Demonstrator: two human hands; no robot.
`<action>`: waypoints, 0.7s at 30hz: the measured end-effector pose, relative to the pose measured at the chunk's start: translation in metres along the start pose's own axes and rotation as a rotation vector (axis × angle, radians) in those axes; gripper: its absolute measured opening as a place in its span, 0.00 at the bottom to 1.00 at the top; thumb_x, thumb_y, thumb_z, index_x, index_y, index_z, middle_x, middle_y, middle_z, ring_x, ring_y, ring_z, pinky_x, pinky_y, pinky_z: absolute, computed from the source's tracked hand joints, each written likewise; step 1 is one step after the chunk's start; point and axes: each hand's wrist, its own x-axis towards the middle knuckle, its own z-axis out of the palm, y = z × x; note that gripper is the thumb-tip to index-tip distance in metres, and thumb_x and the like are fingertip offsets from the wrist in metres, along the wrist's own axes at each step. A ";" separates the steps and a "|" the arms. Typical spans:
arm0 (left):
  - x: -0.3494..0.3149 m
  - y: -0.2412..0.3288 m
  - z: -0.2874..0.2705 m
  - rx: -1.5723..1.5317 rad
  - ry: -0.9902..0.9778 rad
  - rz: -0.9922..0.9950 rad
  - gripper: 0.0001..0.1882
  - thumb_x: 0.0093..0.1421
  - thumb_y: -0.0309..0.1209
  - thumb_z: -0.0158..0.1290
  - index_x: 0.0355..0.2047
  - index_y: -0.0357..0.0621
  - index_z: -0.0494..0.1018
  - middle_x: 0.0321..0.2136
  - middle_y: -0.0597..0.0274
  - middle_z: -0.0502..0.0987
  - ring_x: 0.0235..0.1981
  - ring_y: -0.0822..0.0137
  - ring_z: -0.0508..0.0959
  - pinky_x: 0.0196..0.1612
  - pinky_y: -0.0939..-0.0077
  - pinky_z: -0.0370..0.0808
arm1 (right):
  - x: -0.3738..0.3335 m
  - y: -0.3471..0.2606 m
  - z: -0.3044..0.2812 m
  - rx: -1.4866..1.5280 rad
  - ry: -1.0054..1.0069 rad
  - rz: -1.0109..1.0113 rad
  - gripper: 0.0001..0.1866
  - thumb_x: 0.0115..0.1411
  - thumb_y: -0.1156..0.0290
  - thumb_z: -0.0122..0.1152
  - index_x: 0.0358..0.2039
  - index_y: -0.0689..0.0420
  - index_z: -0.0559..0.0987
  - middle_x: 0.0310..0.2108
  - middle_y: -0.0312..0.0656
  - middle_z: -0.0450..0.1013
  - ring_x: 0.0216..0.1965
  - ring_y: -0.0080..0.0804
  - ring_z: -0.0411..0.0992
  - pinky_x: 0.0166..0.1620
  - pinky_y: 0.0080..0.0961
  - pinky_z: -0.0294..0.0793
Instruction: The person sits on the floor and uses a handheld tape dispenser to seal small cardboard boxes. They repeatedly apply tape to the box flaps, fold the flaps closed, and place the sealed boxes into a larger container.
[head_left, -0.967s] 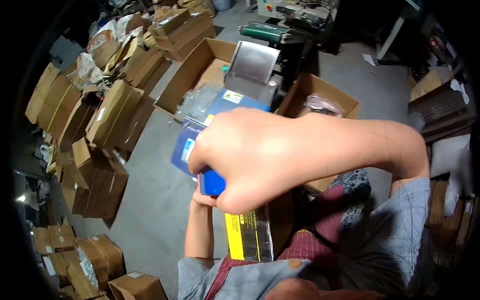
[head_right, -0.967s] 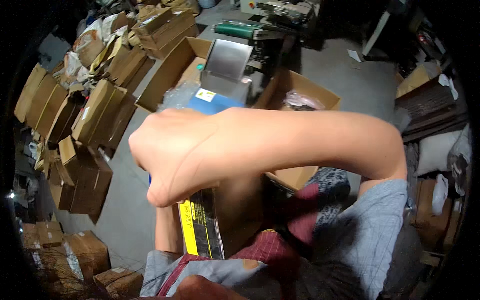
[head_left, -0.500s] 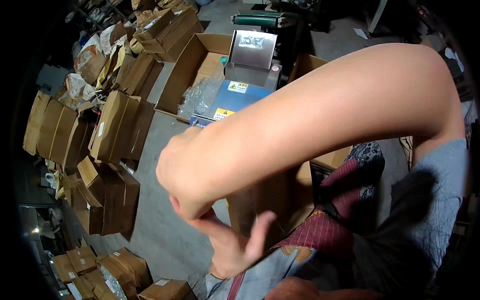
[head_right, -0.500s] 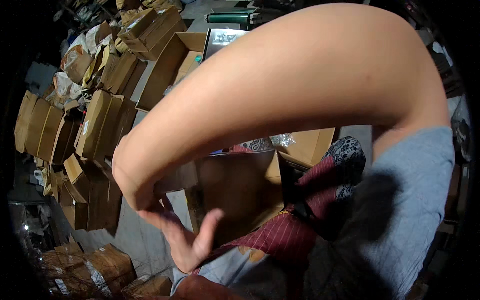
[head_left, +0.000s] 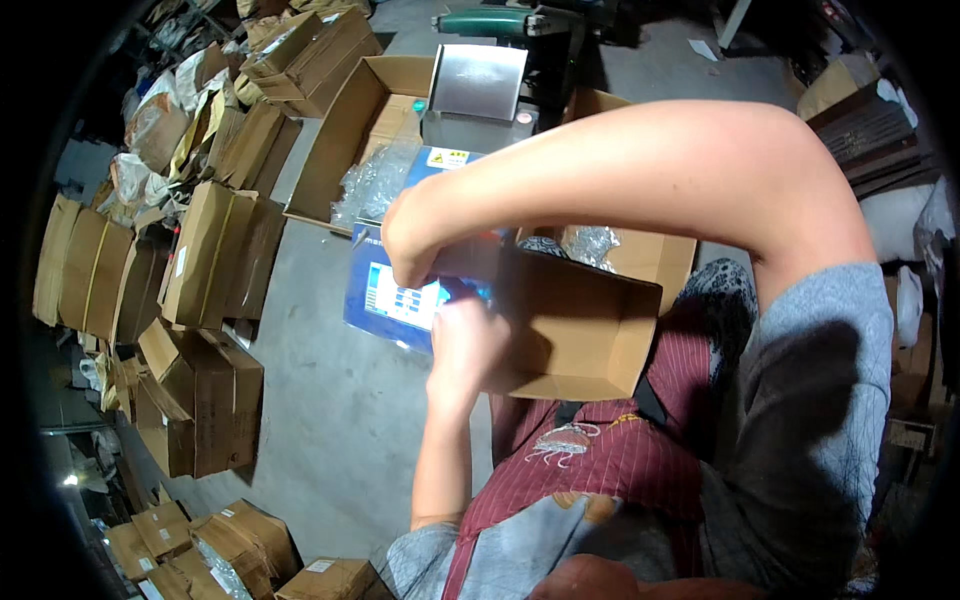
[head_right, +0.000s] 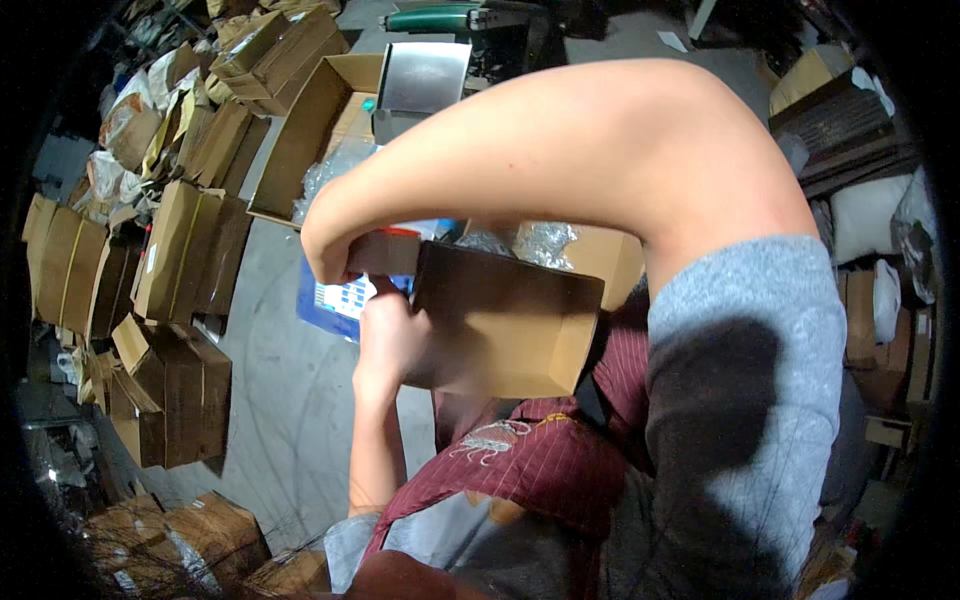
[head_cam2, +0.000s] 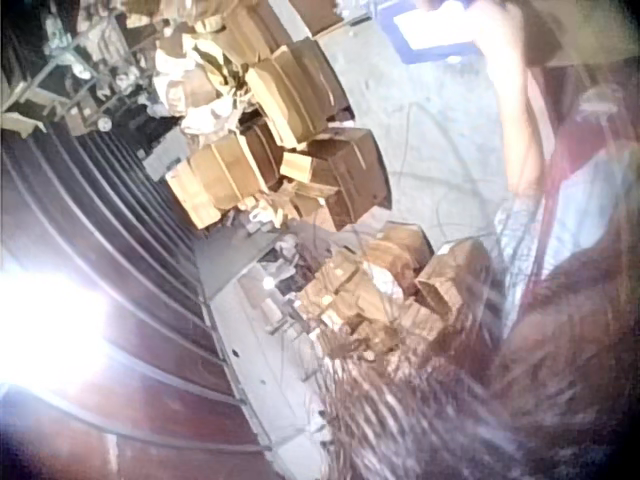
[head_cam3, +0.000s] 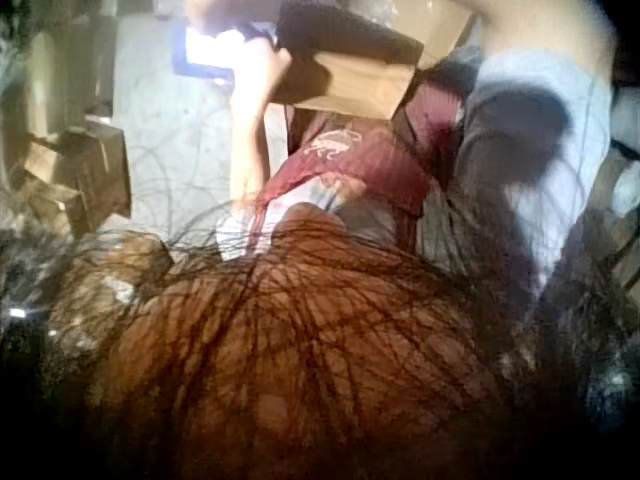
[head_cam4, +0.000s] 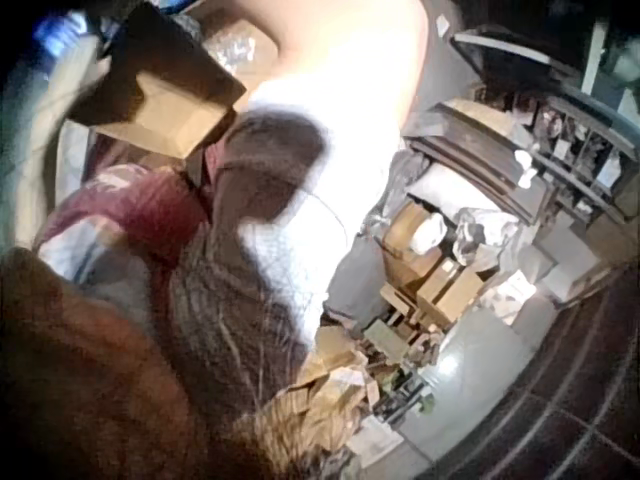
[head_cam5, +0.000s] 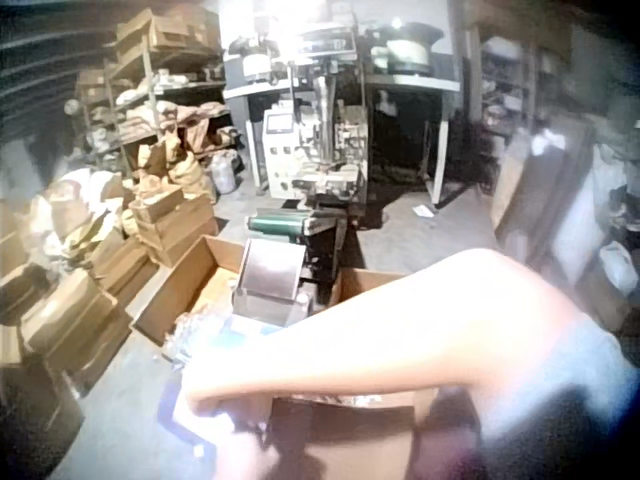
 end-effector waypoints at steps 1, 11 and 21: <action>0.003 0.004 0.000 0.015 -0.023 0.023 0.12 0.51 0.29 0.53 0.22 0.29 0.78 0.24 0.31 0.77 0.29 0.34 0.80 0.36 0.47 0.77 | 0.003 0.006 0.005 -0.017 0.020 0.006 0.18 0.44 0.61 0.63 0.35 0.53 0.88 0.42 0.47 0.81 0.45 0.45 0.79 0.46 0.37 0.77; 0.032 0.012 0.014 0.139 -0.083 0.089 0.30 0.50 0.25 0.50 0.52 0.15 0.67 0.29 0.28 0.78 0.34 0.35 0.81 0.40 0.49 0.79 | -0.044 0.054 -0.012 0.247 -0.106 0.144 0.21 0.47 0.60 0.63 0.39 0.58 0.85 0.40 0.51 0.80 0.40 0.45 0.80 0.43 0.39 0.79; 0.047 -0.027 0.013 -0.144 -0.342 -0.125 0.24 0.58 0.33 0.56 0.53 0.34 0.74 0.39 0.34 0.81 0.45 0.39 0.80 0.49 0.55 0.74 | -0.072 0.029 -0.046 0.045 -0.076 0.116 0.17 0.47 0.68 0.60 0.37 0.63 0.80 0.35 0.51 0.79 0.35 0.45 0.80 0.39 0.43 0.80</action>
